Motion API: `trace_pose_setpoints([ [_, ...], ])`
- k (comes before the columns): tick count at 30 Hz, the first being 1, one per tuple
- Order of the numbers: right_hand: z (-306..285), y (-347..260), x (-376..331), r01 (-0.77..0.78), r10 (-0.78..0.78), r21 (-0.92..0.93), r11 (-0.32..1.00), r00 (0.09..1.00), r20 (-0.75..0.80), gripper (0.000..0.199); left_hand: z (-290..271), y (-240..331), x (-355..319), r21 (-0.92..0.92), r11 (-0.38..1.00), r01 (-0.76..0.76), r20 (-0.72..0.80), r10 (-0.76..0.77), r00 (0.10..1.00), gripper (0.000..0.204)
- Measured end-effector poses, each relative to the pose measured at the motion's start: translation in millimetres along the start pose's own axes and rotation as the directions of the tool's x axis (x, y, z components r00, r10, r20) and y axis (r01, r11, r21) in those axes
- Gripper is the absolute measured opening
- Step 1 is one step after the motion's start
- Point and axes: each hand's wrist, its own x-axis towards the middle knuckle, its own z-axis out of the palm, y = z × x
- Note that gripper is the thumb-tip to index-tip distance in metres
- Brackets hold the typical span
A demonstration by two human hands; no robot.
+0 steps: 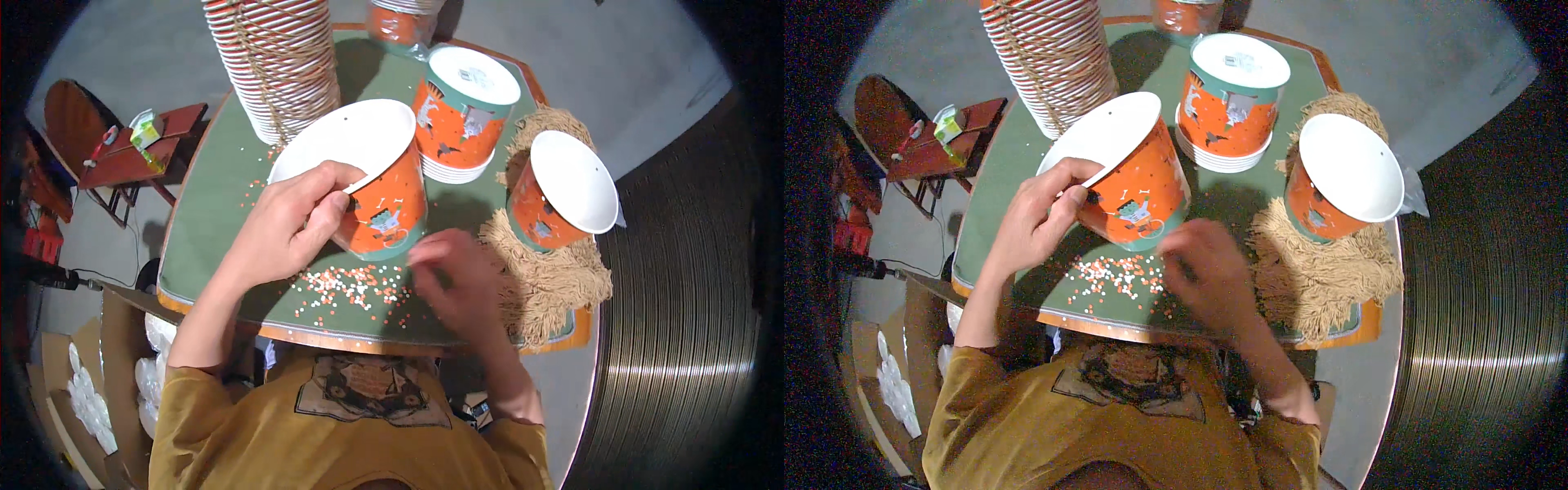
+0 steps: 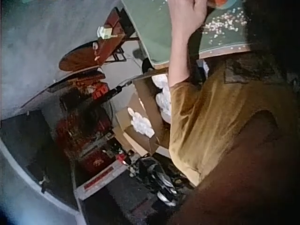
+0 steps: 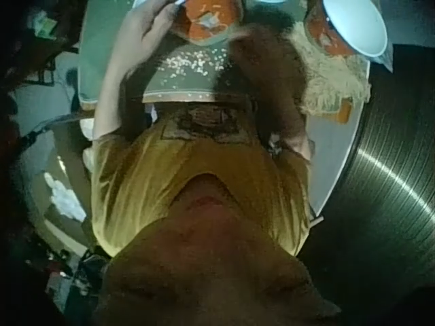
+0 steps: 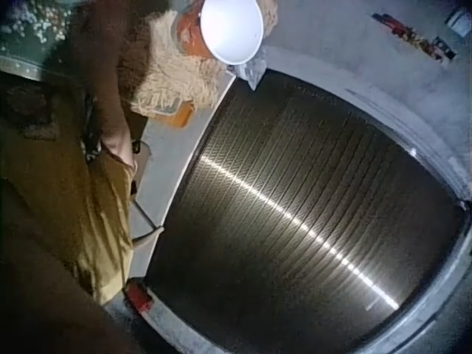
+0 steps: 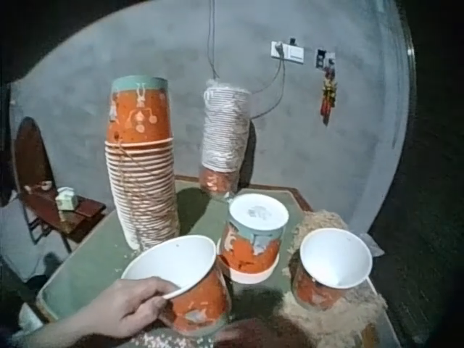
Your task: Attaching elastic handles to paper buckets by threading them through pre-drilled holes.
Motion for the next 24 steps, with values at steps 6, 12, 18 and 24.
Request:
trace_pose_setpoints([
  [6, 53.7, -73.0, 37.3, 0.291, -0.345, 0.396, 0.871, 0.936, 0.07, 0.016, -10.2, -0.3, 7.5, -0.184, 0.96, 0.212, 0.084, -0.199, 0.976, 0.028],
  [12, 47.0, -42.2, 58.9, 0.202, -0.194, 0.126, 0.971, 0.979, -0.068, 0.015, -22.4, -15.9, 0.0, -0.428, 0.823, 0.374, 0.146, -0.346, 0.927, 0.033],
  [18, 40.8, -10.7, 65.7, -0.026, 0.054, 0.143, 0.989, 0.979, -0.196, 0.014, -25.2, -26.3, 4.3, -0.475, 0.79, 0.388, 0.144, -0.366, 0.92, 0.034],
  [24, 42.5, -11.8, 68.0, 0.057, -0.053, 0.023, 0.998, 0.989, -0.14, 0.017, -32.3, -36.8, 6.0, -0.499, 0.756, 0.423, 0.175, -0.39, 0.904, 0.035],
])
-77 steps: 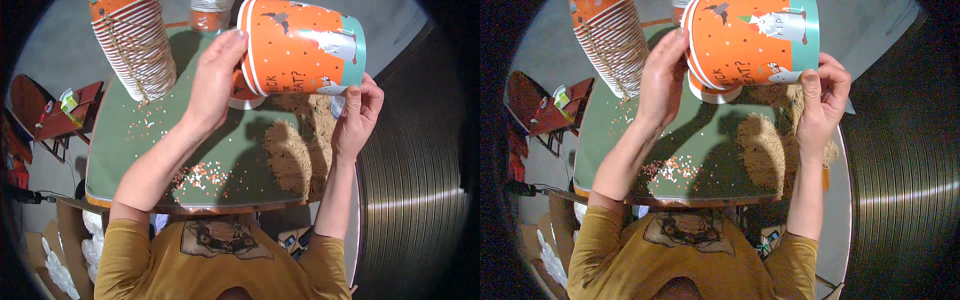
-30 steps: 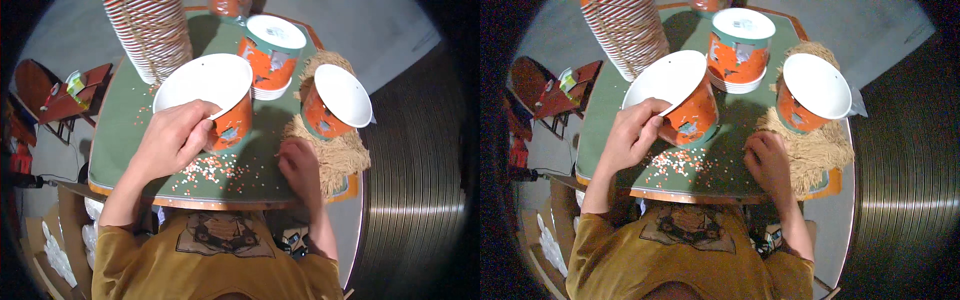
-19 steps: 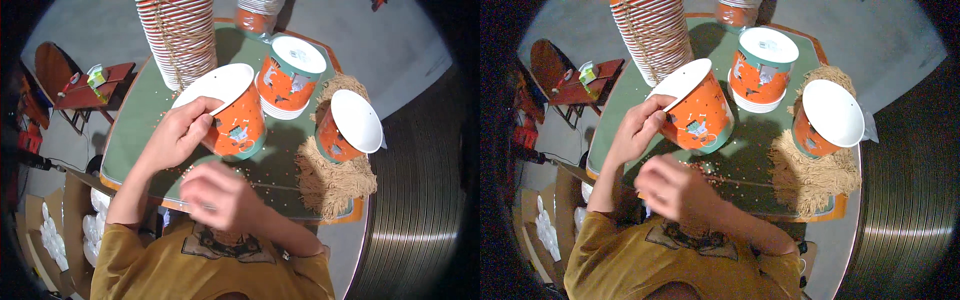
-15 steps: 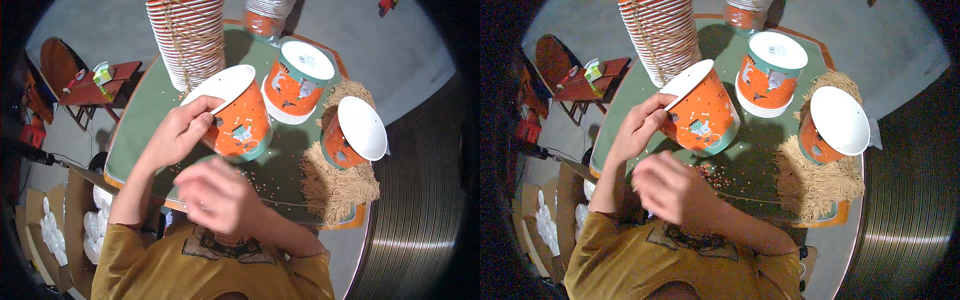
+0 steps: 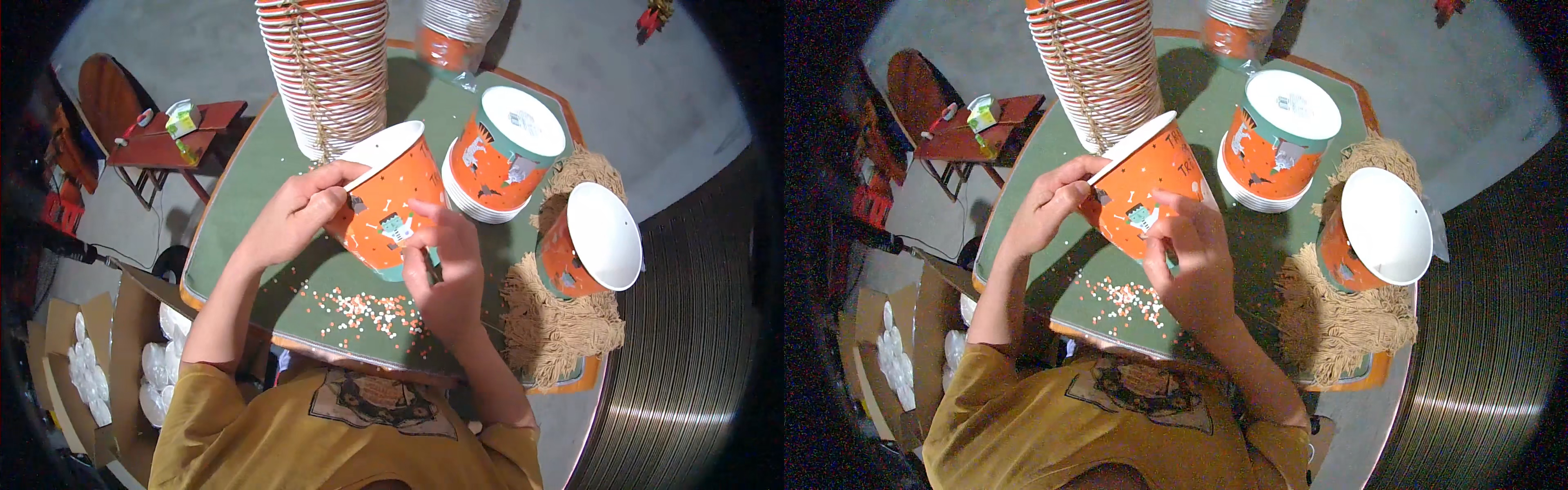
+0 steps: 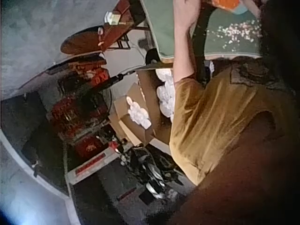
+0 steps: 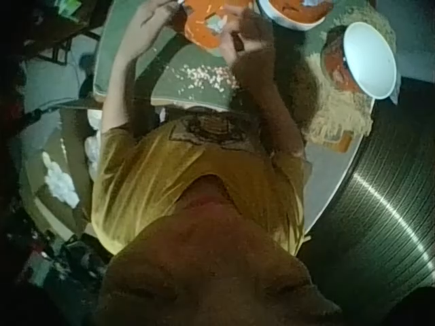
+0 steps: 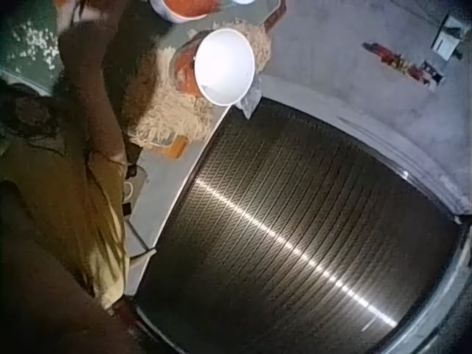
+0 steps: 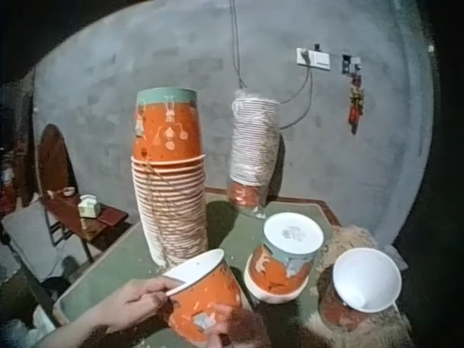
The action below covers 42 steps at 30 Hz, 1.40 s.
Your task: Attaching elastic handles to paper buckets by threading them through pre-drilled holes.
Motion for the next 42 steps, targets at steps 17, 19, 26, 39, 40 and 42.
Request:
trace_pose_setpoints([
  [17, 15.4, -5.2, -5.5, 0.21, -0.198, -0.073, 0.975, 0.97, 0.142, 0.025, -24.0, -4.3, 5.0, 0.0, 1.0, 0.012, 0.024, -0.012, 1.0, 0.028],
  [19, 18.6, -5.8, -6.7, 0.201, -0.194, -0.047, 0.979, 0.974, 0.116, 0.025, -23.3, -1.4, 5.3, 0.011, 0.999, 0.041, 0.006, -0.042, 0.999, 0.028],
  [26, 15.0, 3.5, -3.1, 0.186, -0.174, -0.102, 0.977, 0.977, 0.121, 0.023, -17.9, 6.1, 10.1, 0.035, 0.998, 0.061, 0.034, -0.062, 0.997, 0.027],
  [39, 8.5, 26.5, -0.4, 0.059, -0.062, -0.097, 0.994, 0.997, -0.038, 0.019, -18.3, -9.7, 19.5, -0.029, 1.0, -0.008, 0.137, 0.012, 0.991, 0.03],
  [40, 6.3, 22.6, 2.6, 0.007, -0.011, -0.072, 0.997, 0.999, -0.052, 0.019, -16.8, -10.1, 18.5, -0.042, 0.999, -0.004, 0.121, 0.009, 0.993, 0.027],
  [42, 1.2, 14.2, 6.9, -0.045, 0.042, -0.048, 0.998, 0.997, -0.065, 0.019, -12.3, -9.5, 16.2, -0.071, 0.997, -0.019, 0.127, 0.028, 0.991, 0.024],
])
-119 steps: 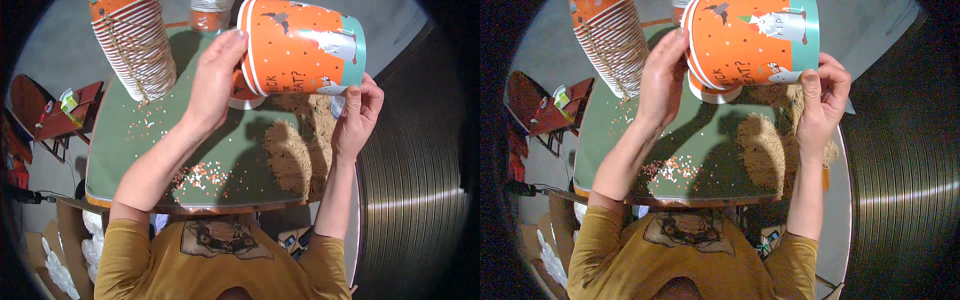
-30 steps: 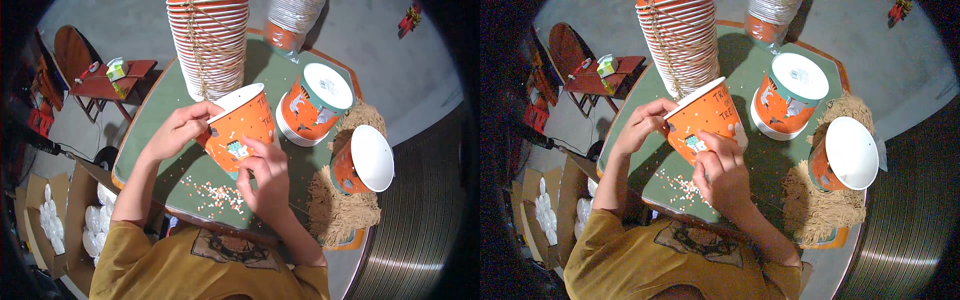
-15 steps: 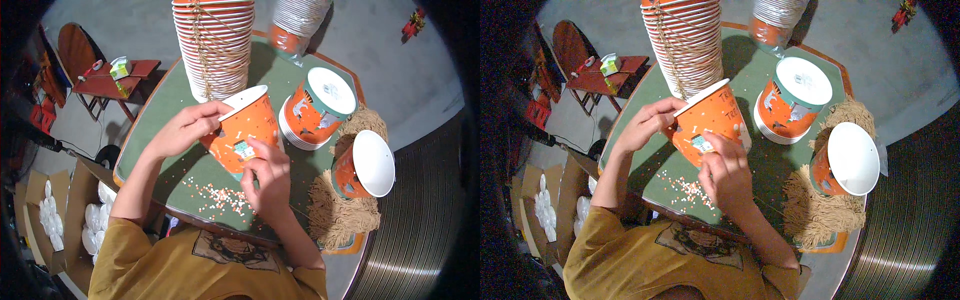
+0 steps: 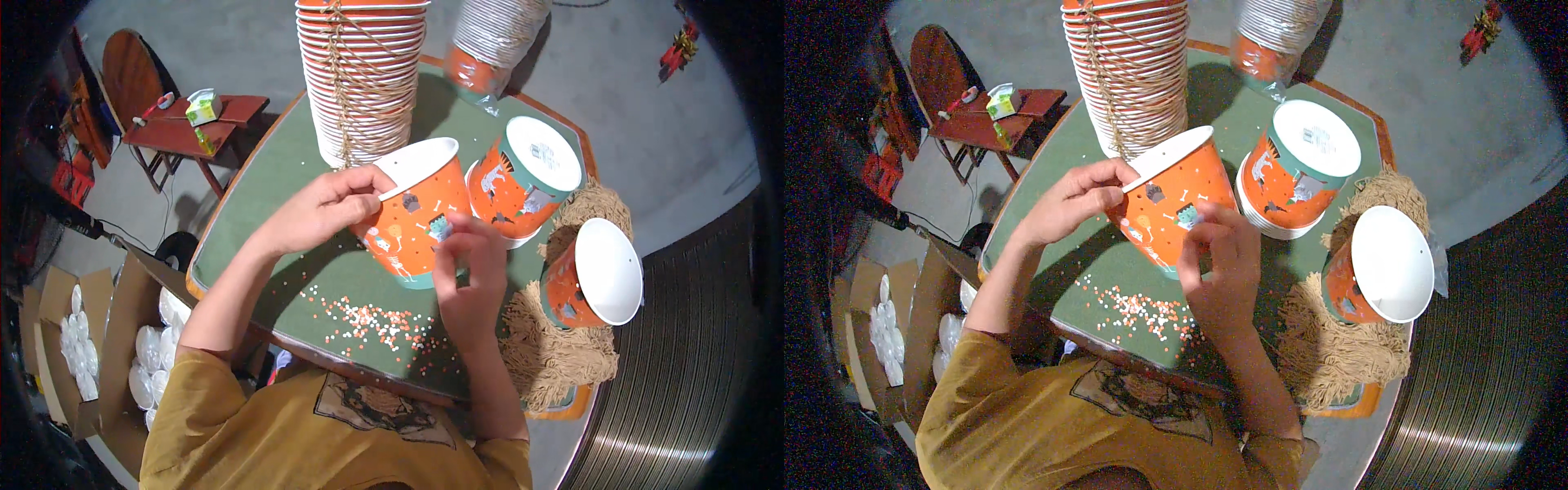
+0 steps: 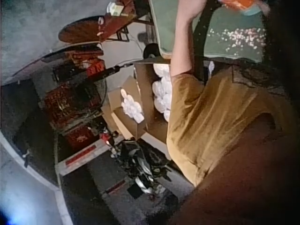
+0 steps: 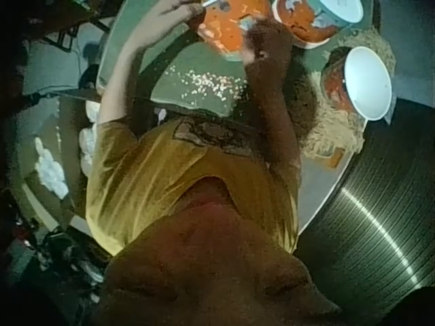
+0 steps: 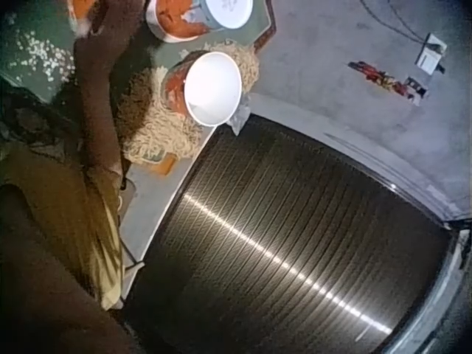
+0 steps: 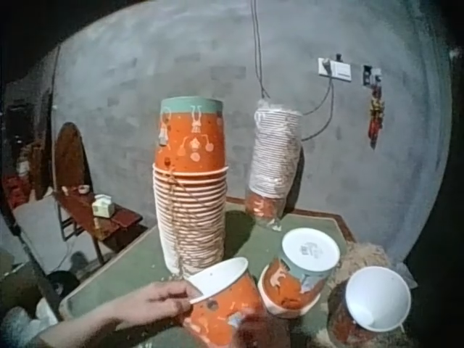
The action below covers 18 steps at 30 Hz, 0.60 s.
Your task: Attaching elastic handles to paper buckets by threading them through pre-drilled holes.
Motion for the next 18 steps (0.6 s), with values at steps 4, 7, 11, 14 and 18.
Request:
trace_pose_setpoints([
  [4, -5.0, -12.7, 1.2, -0.177, 0.176, 0.059, 0.983, 0.984, 0.018, 0.018, 21.8, 10.5, -2.6, -0.072, 0.997, 0.022, 0.001, -0.022, 1.0, 0.02],
  [7, -3.4, -18.6, 1.7, -0.268, 0.266, 0.091, 0.959, 0.964, 0.027, 0.015, 36.3, 17.0, -4.0, 0.128, 0.99, -0.061, -0.031, 0.065, 0.997, 0.021],
  [11, -6.5, -25.6, 0.3, -0.311, 0.309, 0.067, 0.948, 0.95, 0.036, 0.012, 49.0, 22.5, -8.9, 0.506, 0.822, -0.26, -0.031, 0.318, 0.948, 0.023],
  [14, -6.7, -28.3, -4.8, -0.333, 0.33, 0.09, 0.939, 0.943, 0.047, 0.011, 57.4, 25.1, -16.5, 0.601, 0.747, -0.284, -0.023, 0.371, 0.928, 0.024],
  [18, -2.1, -26.1, -11.0, -0.389, 0.381, 0.18, 0.904, 0.921, 0.076, 0.008, 64.0, 24.5, -21.3, 0.751, 0.593, -0.29, 0.039, 0.399, 0.916, 0.029],
])
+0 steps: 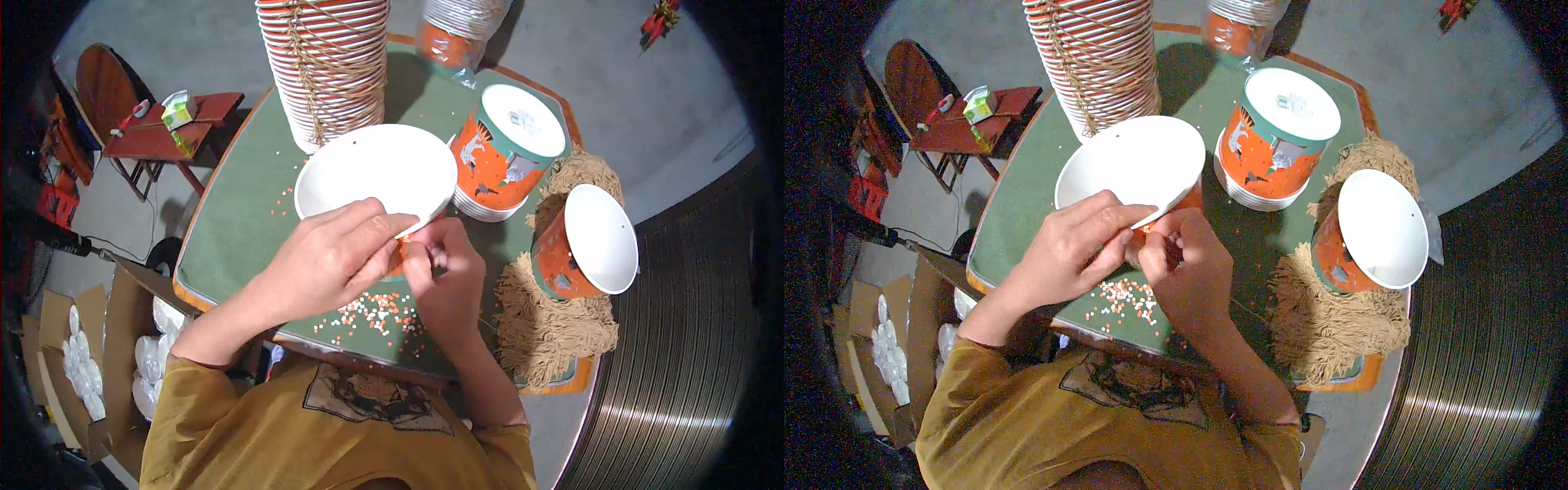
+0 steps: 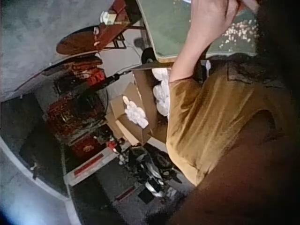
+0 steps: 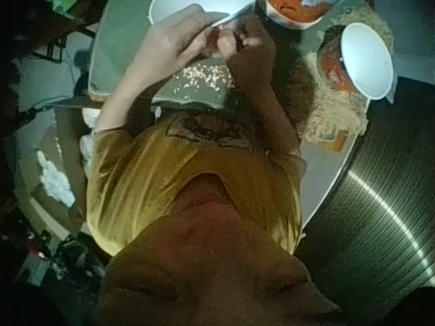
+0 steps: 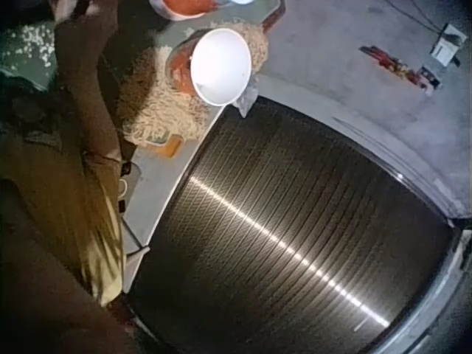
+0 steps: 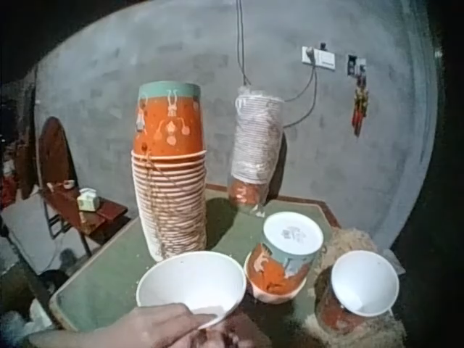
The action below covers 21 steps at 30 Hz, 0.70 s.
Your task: Attaching elastic handles to paper buckets by threading them through pre-drilled holes.
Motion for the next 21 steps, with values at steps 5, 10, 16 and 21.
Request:
trace_pose_setpoints([
  [5, 0.3, 2.7, -4.8, -0.051, 0.051, 0.036, 0.998, 0.999, -0.007, 0.008, 7.7, 4.3, -3.4, -0.051, 0.997, 0.056, 0.007, -0.056, 0.998, 0.025],
  [10, -10.1, 2.8, -4.5, -0.181, 0.181, -0.043, 0.983, 0.983, 0.012, 0.01, 10.9, 2.9, 3.0, -0.134, 0.987, 0.094, 0.086, -0.083, 0.993, 0.024],
  [16, -14.5, 13.9, -9.3, -0.249, 0.25, 0.042, 0.968, 0.968, -0.013, 0.01, 17.5, 5.8, 10.4, -0.127, 0.988, 0.085, 0.13, -0.069, 0.989, 0.021],
  [21, -21.4, 17.7, -10.0, -0.219, 0.217, -0.106, 0.97, 0.976, -0.031, 0.013, 22.2, -2.0, 17.8, -0.155, 0.983, 0.095, 0.165, -0.069, 0.984, 0.02],
])
